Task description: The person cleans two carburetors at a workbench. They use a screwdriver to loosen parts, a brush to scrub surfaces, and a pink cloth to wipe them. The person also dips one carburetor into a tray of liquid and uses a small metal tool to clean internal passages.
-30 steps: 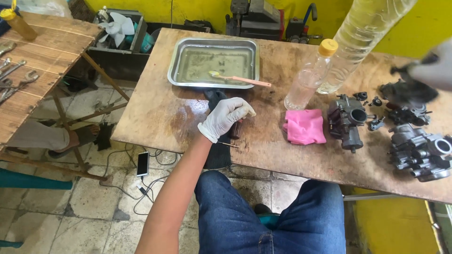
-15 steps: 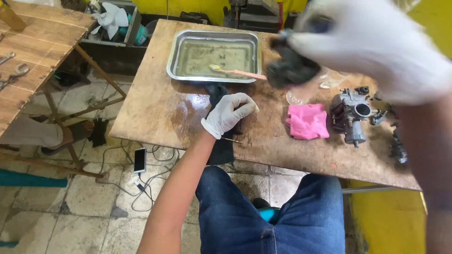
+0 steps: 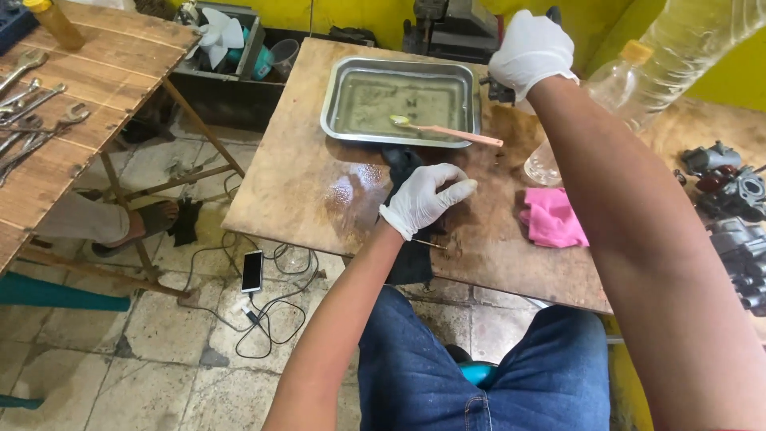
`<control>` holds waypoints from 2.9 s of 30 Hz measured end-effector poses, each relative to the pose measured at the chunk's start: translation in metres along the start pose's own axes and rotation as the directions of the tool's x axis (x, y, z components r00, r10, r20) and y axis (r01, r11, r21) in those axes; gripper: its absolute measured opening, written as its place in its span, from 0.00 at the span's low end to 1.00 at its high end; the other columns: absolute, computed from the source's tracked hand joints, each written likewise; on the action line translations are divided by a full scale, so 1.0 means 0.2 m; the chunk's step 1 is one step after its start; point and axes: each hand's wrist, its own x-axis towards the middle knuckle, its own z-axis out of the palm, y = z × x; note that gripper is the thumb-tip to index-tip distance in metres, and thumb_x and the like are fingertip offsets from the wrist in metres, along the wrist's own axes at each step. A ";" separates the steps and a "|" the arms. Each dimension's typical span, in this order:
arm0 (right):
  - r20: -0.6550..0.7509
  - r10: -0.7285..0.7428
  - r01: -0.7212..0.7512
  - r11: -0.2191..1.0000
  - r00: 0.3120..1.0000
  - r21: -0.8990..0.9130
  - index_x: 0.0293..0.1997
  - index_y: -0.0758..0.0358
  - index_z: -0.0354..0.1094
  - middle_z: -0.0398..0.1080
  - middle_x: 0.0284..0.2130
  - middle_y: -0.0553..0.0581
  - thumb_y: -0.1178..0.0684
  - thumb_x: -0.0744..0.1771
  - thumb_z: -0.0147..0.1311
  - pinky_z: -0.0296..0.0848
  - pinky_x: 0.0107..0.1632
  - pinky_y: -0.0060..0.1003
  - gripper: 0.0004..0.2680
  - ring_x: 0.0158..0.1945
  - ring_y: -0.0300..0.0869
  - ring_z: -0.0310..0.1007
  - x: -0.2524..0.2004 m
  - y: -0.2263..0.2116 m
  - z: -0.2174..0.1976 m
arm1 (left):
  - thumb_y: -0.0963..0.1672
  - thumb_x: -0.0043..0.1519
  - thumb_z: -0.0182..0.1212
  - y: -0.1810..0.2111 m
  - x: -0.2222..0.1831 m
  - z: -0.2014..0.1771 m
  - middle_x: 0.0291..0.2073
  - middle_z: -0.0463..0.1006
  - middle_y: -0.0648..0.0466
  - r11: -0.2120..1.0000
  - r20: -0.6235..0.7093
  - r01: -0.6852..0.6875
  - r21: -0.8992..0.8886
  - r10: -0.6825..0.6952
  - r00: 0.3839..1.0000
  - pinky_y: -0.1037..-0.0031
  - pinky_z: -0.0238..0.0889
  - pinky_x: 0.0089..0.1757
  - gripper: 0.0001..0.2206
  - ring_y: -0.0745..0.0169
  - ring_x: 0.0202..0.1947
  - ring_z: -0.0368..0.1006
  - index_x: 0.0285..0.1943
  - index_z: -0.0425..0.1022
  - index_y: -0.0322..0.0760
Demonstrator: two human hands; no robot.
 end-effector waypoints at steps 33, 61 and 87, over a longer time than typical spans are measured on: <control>0.363 0.303 -0.259 0.952 0.881 -0.166 0.58 0.65 0.64 0.75 0.47 0.62 0.52 0.66 0.52 0.75 0.48 0.49 0.15 0.48 0.56 0.76 -0.26 -0.10 0.03 | 0.59 0.59 0.52 0.08 -0.01 0.01 0.33 0.82 0.57 0.990 0.038 0.088 0.113 -0.093 0.995 0.68 0.64 0.42 0.24 0.65 0.36 0.75 0.37 0.81 0.40; 0.398 0.206 -0.077 0.946 0.894 -0.316 0.43 0.64 0.78 0.77 0.33 0.58 0.56 0.67 0.50 0.78 0.42 0.46 0.09 0.38 0.52 0.77 -0.19 -0.11 0.03 | 0.58 0.60 0.53 0.06 -0.01 0.01 0.34 0.83 0.56 0.998 0.028 0.031 0.061 -0.033 0.999 0.70 0.65 0.42 0.23 0.65 0.36 0.75 0.39 0.82 0.38; 0.125 -0.238 0.224 0.967 0.963 0.120 0.58 0.58 0.71 0.75 0.54 0.58 0.56 0.68 0.48 0.75 0.52 0.53 0.12 0.53 0.54 0.75 -0.71 -0.19 -0.46 | 0.59 0.60 0.54 0.12 -0.03 0.00 0.28 0.78 0.62 0.999 0.020 0.048 -0.024 -0.048 0.999 0.75 0.61 0.41 0.22 0.72 0.33 0.71 0.29 0.80 0.44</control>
